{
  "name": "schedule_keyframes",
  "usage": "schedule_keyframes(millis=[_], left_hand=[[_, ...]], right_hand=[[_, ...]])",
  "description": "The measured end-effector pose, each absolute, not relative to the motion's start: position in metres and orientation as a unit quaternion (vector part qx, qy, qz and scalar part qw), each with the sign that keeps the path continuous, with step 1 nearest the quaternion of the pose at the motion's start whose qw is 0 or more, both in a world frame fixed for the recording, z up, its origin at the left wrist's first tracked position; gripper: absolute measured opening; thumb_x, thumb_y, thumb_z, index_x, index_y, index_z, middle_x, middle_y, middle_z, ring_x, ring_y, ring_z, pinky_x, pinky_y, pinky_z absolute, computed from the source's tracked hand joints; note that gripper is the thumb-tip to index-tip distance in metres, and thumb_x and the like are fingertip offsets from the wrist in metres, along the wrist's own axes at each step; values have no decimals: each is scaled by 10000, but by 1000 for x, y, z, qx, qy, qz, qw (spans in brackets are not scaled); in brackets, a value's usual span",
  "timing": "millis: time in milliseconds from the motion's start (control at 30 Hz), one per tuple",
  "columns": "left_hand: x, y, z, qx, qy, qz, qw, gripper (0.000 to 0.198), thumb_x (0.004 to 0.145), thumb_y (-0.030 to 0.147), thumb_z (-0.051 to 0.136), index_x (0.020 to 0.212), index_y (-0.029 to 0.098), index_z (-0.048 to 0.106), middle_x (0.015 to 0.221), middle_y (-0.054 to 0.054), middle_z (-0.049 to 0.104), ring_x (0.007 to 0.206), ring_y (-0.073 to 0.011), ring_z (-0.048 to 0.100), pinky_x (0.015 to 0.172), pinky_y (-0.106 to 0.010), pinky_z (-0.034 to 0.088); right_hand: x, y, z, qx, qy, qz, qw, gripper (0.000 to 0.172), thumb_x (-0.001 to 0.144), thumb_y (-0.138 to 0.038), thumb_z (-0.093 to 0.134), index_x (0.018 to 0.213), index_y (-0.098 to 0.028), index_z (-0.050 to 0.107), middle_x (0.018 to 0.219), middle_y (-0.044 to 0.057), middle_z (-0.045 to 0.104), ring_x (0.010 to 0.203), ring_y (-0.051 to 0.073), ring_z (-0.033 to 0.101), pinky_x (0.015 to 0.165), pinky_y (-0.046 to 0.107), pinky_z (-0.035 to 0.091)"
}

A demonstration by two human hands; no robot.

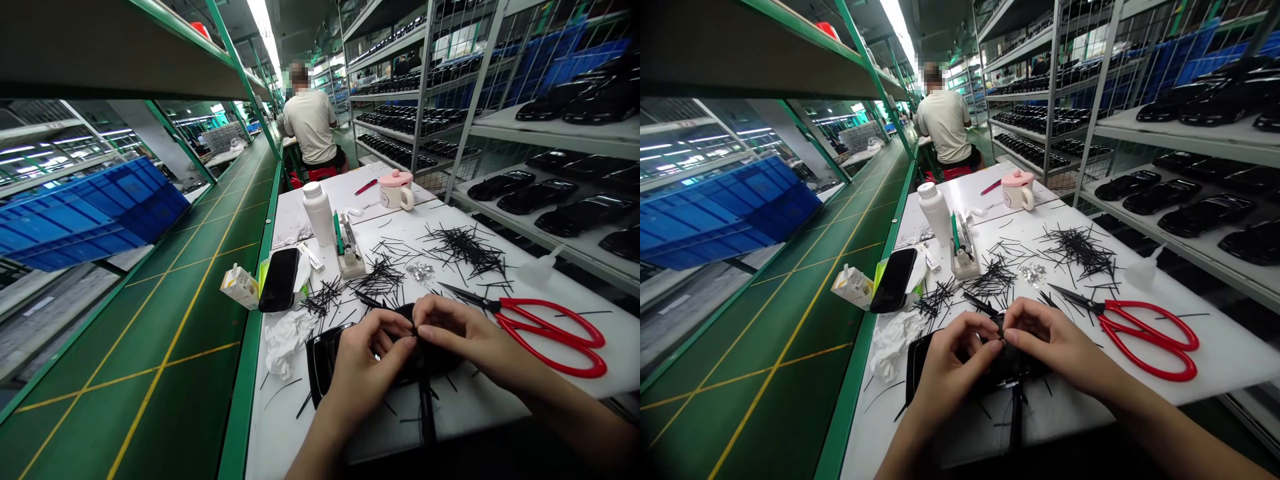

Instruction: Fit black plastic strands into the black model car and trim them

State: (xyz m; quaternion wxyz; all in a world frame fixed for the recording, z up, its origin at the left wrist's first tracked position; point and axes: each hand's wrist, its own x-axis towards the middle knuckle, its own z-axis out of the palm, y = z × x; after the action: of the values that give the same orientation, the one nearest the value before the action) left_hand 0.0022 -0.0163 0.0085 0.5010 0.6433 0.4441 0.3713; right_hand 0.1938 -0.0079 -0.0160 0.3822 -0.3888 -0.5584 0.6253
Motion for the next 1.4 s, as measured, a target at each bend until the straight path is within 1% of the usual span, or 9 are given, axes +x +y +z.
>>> schedule_keyframes(millis=[200,333,500,667,833,933,1167,1233,1400], left_hand=[[2,-16,7,643,436,357,518,162,855,238,676,993,155,649,857,-23,680,597,-56,537,542,-161,407],[2,-16,6,650,416,349,532,257,821,209,706,1057,157,618,921,-41,685,750,-93,615,598,-151,446],[4,-19,6,641,407,383,527,193,843,165,660,1029,146,608,876,-47,690,759,-106,640,635,-168,470],[4,-20,8,667,403,395,487,178,806,143,672,977,149,623,963,-54,680,771,-108,635,635,-179,487],[3,-22,6,683,398,399,465,88,826,110,616,903,148,601,860,-35,688,709,-100,628,658,-194,493],[-1,-30,-1,706,419,392,414,54,825,104,613,838,155,598,828,-35,688,768,-131,652,712,-225,509],[-22,-66,-24,736,493,414,209,165,795,19,556,793,183,545,826,-22,687,836,-168,627,765,-303,510],[-25,-74,-29,745,495,418,158,186,788,9,550,811,192,531,852,-23,694,890,-182,614,802,-327,522],[-20,-87,-40,751,498,431,49,250,782,69,598,973,198,502,1051,-77,678,1080,-239,591,921,-432,522]], right_hand=[[195,-15,-14,-416,-640,528,372,197,932,-396,607,866,-210,608,826,16,531,796,156,506,713,269,409],[193,-17,-10,-407,-678,473,388,186,962,-356,565,848,-215,606,826,20,550,795,155,527,717,273,402],[191,-20,-12,-397,-714,398,417,162,978,-310,537,866,-222,614,845,35,538,799,160,528,723,287,408],[191,-25,-13,-398,-714,392,423,152,968,-320,549,870,-229,622,884,47,547,830,174,547,738,296,429],[192,-30,-13,-389,-706,398,437,172,969,-328,534,849,-224,599,870,54,546,829,186,547,734,301,440],[191,-32,-13,-387,-695,416,441,193,975,-335,517,830,-220,574,856,53,540,816,185,546,722,293,446],[186,-40,-14,-331,-696,477,422,173,964,-332,534,838,-222,574,875,48,529,816,179,543,718,271,458],[185,-42,-16,-312,-693,499,416,172,963,-330,539,830,-223,564,872,45,519,809,177,540,714,270,458],[186,-43,-21,-304,-684,519,413,167,961,-334,547,833,-227,550,891,49,511,841,187,544,735,276,465]])
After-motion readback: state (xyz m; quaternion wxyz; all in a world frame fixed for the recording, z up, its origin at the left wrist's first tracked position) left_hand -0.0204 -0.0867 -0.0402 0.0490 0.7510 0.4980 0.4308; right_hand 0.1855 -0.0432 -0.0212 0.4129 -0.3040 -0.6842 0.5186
